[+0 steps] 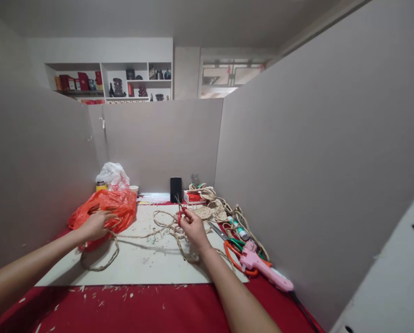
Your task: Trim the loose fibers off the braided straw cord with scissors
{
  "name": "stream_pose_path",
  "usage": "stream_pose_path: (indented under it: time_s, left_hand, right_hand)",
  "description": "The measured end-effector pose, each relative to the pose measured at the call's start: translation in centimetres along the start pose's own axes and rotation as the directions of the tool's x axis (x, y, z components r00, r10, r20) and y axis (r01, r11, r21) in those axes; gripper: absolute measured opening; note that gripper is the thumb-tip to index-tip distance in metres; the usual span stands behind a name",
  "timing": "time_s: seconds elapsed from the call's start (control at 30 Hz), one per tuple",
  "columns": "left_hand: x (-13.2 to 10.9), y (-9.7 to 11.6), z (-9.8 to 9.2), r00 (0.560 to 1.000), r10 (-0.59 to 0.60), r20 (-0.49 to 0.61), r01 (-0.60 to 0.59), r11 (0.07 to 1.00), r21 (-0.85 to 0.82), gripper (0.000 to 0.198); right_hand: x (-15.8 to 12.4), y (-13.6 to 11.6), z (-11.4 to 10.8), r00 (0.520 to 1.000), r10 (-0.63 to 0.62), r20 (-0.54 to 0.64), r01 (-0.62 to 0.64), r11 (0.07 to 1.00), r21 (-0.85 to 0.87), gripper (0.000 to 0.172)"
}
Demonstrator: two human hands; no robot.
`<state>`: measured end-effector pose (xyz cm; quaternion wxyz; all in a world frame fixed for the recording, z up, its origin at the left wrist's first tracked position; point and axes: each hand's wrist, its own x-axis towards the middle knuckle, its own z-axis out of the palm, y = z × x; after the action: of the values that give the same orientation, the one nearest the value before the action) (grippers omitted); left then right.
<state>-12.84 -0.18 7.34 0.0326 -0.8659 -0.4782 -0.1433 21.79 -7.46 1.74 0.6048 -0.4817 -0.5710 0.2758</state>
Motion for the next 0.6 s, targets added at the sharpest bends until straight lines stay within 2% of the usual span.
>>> stream_pose_path:
  time_s: [0.1,0.23,0.27,0.3,0.37,0.43,0.53,0.6]
  left_hand:
    - [-0.3,3.6,1.0,0.998,0.059,-0.033,-0.064,0.983,-0.174,0.054]
    - [-0.8,9.0,2.6,0.978,0.207,0.002,-0.192,0.910,-0.368,0.058]
    - [-0.9,10.1,3.2,0.970,0.242,0.012,-0.213,0.876,-0.433,0.059]
    - [-0.8,10.9,3.7,0.969,0.244,0.036,-0.181,0.804,-0.567,0.058]
    - [-0.6,11.8,4.6,0.972,0.226,0.066,-0.120,0.717,-0.687,0.043]
    - [-0.3,12.1,5.0,0.977,0.205,0.063,-0.096,0.681,-0.726,0.033]
    - [-0.2,12.1,4.8,0.976,0.212,0.052,-0.100,0.648,-0.755,0.033]
    - [-0.4,12.1,4.4,0.964,0.252,0.087,-0.092,0.620,-0.779,0.031]
  right_hand:
    - [-0.8,-0.4,1.1,1.000,-0.002,0.021,0.002,1.000,-0.004,0.028]
    - [-1.4,-1.7,1.7,0.999,-0.033,0.013,0.033,0.999,0.005,0.024]
    - [-1.5,-2.0,1.6,0.999,-0.041,-0.002,0.041,0.999,0.008,0.026]
    - [-1.5,-2.3,1.5,0.999,-0.050,-0.023,0.050,0.999,0.011,0.028]
    - [-1.3,-2.8,0.9,0.995,-0.061,-0.081,0.062,0.998,0.012,0.032]
    - [-1.0,-2.9,0.0,0.987,-0.064,-0.145,0.065,0.998,0.005,0.032]
    - [-0.5,-2.4,-1.4,0.975,-0.053,-0.217,0.052,0.999,-0.011,0.030]
    - [-0.2,-1.8,-1.9,0.971,-0.039,-0.236,0.035,0.999,-0.024,0.030]
